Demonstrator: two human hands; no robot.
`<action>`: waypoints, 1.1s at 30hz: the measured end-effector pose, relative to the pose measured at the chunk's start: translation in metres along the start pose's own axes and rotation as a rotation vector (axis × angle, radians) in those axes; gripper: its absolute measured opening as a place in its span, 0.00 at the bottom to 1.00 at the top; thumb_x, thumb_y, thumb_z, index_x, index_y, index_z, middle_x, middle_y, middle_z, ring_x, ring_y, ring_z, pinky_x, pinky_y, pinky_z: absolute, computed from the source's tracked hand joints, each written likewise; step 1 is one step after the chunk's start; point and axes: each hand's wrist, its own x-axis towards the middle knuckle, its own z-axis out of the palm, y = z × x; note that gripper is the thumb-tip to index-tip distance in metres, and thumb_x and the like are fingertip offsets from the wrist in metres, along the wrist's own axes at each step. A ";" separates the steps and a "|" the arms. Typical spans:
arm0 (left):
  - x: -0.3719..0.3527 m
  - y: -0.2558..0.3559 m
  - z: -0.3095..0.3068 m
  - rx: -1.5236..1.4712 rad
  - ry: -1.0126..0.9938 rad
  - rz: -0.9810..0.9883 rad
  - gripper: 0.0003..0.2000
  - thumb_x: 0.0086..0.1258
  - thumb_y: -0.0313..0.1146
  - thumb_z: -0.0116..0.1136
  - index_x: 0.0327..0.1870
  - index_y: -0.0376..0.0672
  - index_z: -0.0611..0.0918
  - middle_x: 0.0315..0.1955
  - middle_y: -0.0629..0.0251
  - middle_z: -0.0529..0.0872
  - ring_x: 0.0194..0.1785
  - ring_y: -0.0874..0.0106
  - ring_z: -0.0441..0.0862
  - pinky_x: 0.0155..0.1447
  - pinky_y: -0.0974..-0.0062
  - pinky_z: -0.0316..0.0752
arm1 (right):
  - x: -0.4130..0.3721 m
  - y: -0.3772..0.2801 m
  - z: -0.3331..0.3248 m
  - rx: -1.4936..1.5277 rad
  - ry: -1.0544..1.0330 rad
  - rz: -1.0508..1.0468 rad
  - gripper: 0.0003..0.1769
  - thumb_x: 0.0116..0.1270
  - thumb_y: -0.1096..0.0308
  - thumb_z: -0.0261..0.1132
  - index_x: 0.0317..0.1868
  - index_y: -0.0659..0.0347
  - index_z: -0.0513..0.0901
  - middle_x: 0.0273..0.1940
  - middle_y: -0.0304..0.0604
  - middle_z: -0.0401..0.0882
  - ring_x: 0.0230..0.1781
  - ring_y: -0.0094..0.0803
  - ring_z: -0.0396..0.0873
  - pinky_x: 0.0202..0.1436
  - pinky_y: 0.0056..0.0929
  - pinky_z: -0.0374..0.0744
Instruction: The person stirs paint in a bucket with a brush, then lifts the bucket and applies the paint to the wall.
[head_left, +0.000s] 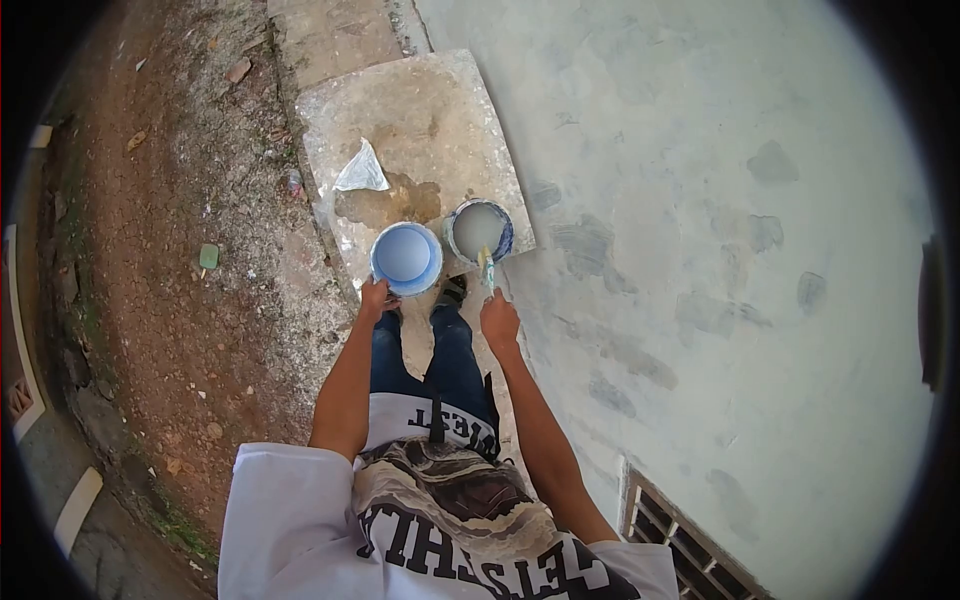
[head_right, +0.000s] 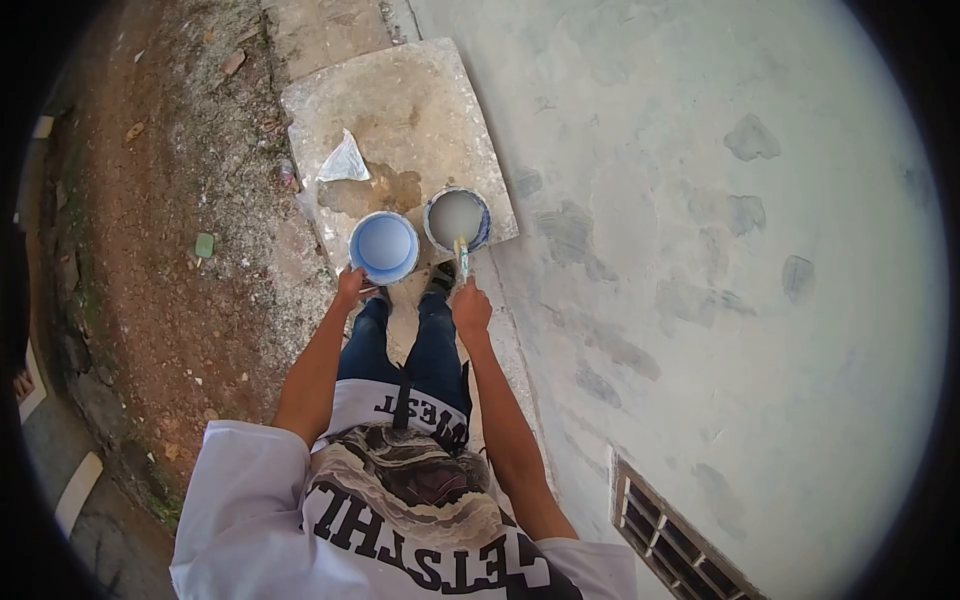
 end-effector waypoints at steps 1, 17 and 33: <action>0.001 0.000 0.001 -0.016 0.009 -0.010 0.16 0.63 0.28 0.46 0.53 0.41 0.66 0.29 0.59 0.77 0.29 0.65 0.80 0.33 0.63 0.83 | 0.003 0.005 0.000 -0.001 0.006 0.003 0.18 0.65 0.65 0.53 0.51 0.66 0.76 0.31 0.64 0.79 0.36 0.59 0.79 0.40 0.55 0.75; -0.002 0.001 0.000 0.054 0.017 -0.013 0.12 0.67 0.30 0.47 0.50 0.42 0.69 0.31 0.61 0.77 0.30 0.67 0.80 0.32 0.65 0.82 | -0.005 0.034 0.017 1.177 -0.515 0.486 0.25 0.70 0.42 0.47 0.27 0.54 0.67 0.12 0.29 0.55 0.07 0.20 0.52 0.11 0.23 0.52; -0.030 0.034 -0.018 0.317 0.103 0.316 0.20 0.64 0.29 0.49 0.58 0.37 0.71 0.25 0.57 0.81 0.22 0.67 0.82 0.25 0.71 0.81 | -0.022 0.040 -0.028 0.571 -0.156 0.057 0.22 0.71 0.54 0.50 0.30 0.65 0.78 0.17 0.40 0.69 0.17 0.25 0.68 0.22 0.27 0.66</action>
